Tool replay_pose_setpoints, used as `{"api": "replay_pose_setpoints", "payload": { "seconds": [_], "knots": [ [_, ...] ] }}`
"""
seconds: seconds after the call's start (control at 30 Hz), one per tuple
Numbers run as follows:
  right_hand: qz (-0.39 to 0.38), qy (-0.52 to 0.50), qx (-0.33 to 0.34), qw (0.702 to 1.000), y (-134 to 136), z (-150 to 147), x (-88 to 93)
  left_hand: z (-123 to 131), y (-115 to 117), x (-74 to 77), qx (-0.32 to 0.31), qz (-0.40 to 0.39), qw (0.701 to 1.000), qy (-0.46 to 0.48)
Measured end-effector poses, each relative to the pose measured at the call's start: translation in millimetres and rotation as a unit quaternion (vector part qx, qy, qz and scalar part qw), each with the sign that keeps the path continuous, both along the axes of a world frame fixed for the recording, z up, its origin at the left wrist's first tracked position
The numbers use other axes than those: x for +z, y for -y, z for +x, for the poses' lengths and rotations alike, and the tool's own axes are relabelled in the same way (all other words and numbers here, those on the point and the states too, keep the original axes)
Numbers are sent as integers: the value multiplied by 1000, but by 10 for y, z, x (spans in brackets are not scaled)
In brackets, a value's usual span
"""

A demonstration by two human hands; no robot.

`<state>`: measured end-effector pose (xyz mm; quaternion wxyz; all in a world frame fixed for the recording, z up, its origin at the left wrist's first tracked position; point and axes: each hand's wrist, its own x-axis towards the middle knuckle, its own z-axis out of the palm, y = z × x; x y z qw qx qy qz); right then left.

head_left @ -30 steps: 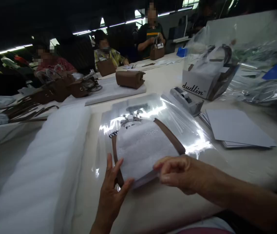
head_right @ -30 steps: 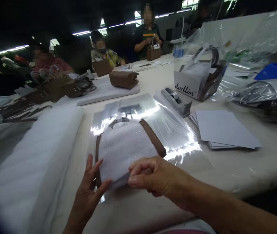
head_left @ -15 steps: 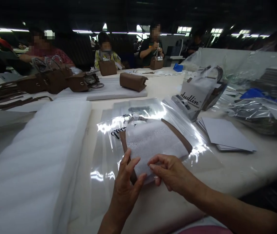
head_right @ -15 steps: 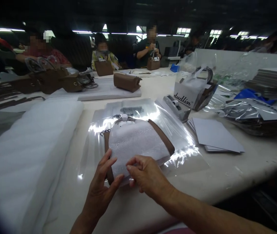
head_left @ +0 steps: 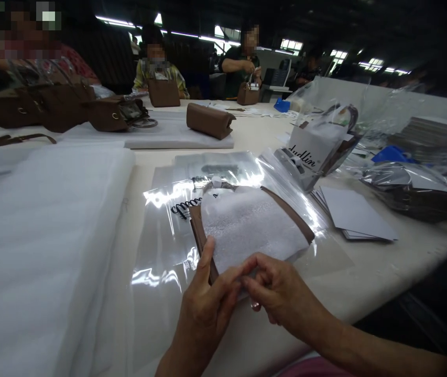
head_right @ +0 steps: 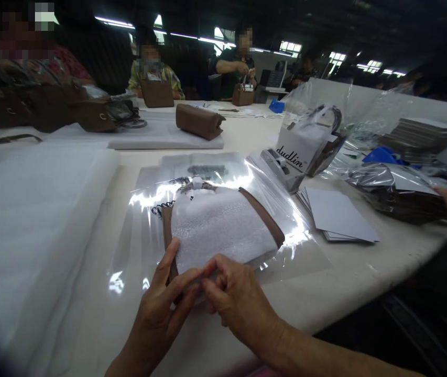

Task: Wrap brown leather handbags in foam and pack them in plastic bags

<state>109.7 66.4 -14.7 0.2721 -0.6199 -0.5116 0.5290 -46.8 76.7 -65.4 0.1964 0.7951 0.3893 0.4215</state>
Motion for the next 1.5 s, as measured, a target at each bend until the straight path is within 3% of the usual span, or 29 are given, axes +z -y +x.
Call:
{"api": "replay_pose_setpoints", "payload": {
  "seconds": [0.1, 0.27, 0.53, 0.83, 1.17, 1.27, 1.4, 1.5],
  "knots": [
    [5, 7, -3, 1000, -3, -11, -1, 8, -11, -12, 2, 10, 1000, 4],
    [-64, -30, -2, 997, -32, -1, 41, 22, -27, -34, -8, 25, 999, 24],
    [77, 89, 51, 992, 48, 51, -109, 25, -35, -56, -5, 18, 999, 29],
    [87, 90, 65, 990, 2, 75, -40, 36, -22, 20, 2, 48, 998, -31],
    [128, 87, 55, 986, 78, 107, -115, 31, -12, 37, 11, 41, 997, -71],
    [185, 146, 62, 970, 151, 123, -304, 27, -14, 48, 4, 30, 997, -67],
    [306, 253, 71, 915, 262, 142, -663, 32, -9, 51, -2, 20, 996, -82],
    [383, 265, 83, 881, 339, 199, -715, 32, -3, 35, 4, 35, 995, -97]
  ]
}}
